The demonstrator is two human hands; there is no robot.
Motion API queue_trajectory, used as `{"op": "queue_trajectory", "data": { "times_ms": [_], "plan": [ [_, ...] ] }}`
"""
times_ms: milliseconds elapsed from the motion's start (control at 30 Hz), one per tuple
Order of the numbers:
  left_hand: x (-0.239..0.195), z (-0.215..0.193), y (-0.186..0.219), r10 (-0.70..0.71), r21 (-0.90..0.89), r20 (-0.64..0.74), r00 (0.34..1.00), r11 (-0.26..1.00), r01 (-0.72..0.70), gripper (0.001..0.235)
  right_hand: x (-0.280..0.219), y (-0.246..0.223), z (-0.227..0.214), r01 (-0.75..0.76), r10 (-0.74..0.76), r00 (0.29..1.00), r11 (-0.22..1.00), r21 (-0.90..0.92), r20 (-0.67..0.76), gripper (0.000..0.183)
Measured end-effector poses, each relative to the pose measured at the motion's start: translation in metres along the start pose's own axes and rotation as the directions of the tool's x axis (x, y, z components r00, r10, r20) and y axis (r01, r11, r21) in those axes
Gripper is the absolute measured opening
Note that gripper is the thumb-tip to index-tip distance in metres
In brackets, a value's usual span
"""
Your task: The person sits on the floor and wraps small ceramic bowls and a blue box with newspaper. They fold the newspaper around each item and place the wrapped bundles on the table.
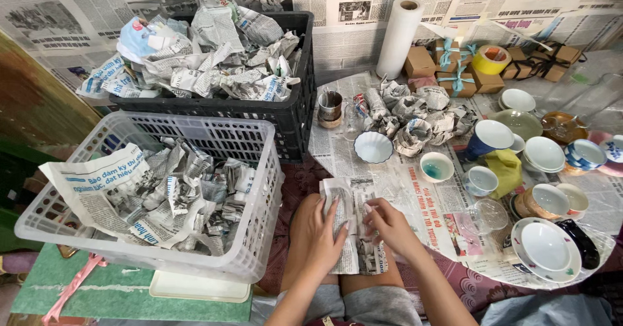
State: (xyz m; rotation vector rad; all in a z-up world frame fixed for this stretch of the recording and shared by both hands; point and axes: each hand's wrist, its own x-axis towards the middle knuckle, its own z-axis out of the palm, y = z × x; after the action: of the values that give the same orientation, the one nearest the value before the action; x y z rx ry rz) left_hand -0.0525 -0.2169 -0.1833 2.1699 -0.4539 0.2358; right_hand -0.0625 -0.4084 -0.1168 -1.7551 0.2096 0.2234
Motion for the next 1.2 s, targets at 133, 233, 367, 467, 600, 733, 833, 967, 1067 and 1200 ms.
{"op": "queue_trajectory", "data": {
  "times_ms": [133,233,367,467,600,733,833,967,1067,1200],
  "plan": [
    [-0.001,0.01,-0.004,-0.045,-0.058,0.004,0.999,0.997,0.046,0.073,-0.011,0.006,0.005,-0.003,-0.01,0.997,0.985,-0.17,-0.075,0.036],
    [0.0,0.015,-0.011,-0.046,-0.093,-0.048,0.998,0.995,0.041,0.083,-0.01,0.007,0.013,0.093,-0.13,0.983,0.961,-0.259,-0.132,0.036],
    [0.011,0.022,-0.022,-0.132,-0.054,-0.022,0.991,0.99,0.131,0.084,-0.011,0.011,0.022,0.148,-0.249,0.945,0.905,-0.399,-0.213,0.029],
    [0.015,0.019,-0.026,-0.18,0.036,0.034,0.983,0.983,0.178,0.081,-0.019,0.018,0.031,0.249,-0.308,0.935,0.922,-0.298,-0.174,0.024],
    [0.019,0.014,-0.013,-0.31,0.027,0.061,0.949,0.951,0.309,0.084,-0.025,0.026,0.034,0.318,-0.414,0.878,0.879,-0.355,-0.24,0.024],
    [0.025,0.012,0.003,-0.327,-0.031,0.021,0.945,0.944,0.327,0.089,-0.027,0.033,0.02,0.256,-0.541,0.748,0.77,-0.585,-0.385,0.045],
    [0.028,0.015,0.0,-0.444,-0.048,0.082,0.892,0.892,0.449,0.099,-0.021,0.035,0.007,0.061,-0.261,0.913,0.848,-0.527,-0.314,0.053],
    [0.013,0.026,-0.023,-0.31,-0.153,-0.007,0.951,0.94,0.305,0.09,-0.024,0.037,0.017,0.033,-0.036,0.998,0.997,-0.07,-0.044,0.045],
    [0.005,0.036,-0.04,-0.185,0.027,-0.091,0.979,0.982,0.188,0.081,-0.026,0.039,0.033,0.205,-0.217,0.974,0.966,0.155,0.063,0.047],
    [0.012,0.032,-0.048,-0.318,0.179,0.005,0.948,0.933,0.313,0.086,-0.016,0.042,0.026,-0.024,0.07,0.995,0.871,0.49,-0.076,0.045]
  ]
}}
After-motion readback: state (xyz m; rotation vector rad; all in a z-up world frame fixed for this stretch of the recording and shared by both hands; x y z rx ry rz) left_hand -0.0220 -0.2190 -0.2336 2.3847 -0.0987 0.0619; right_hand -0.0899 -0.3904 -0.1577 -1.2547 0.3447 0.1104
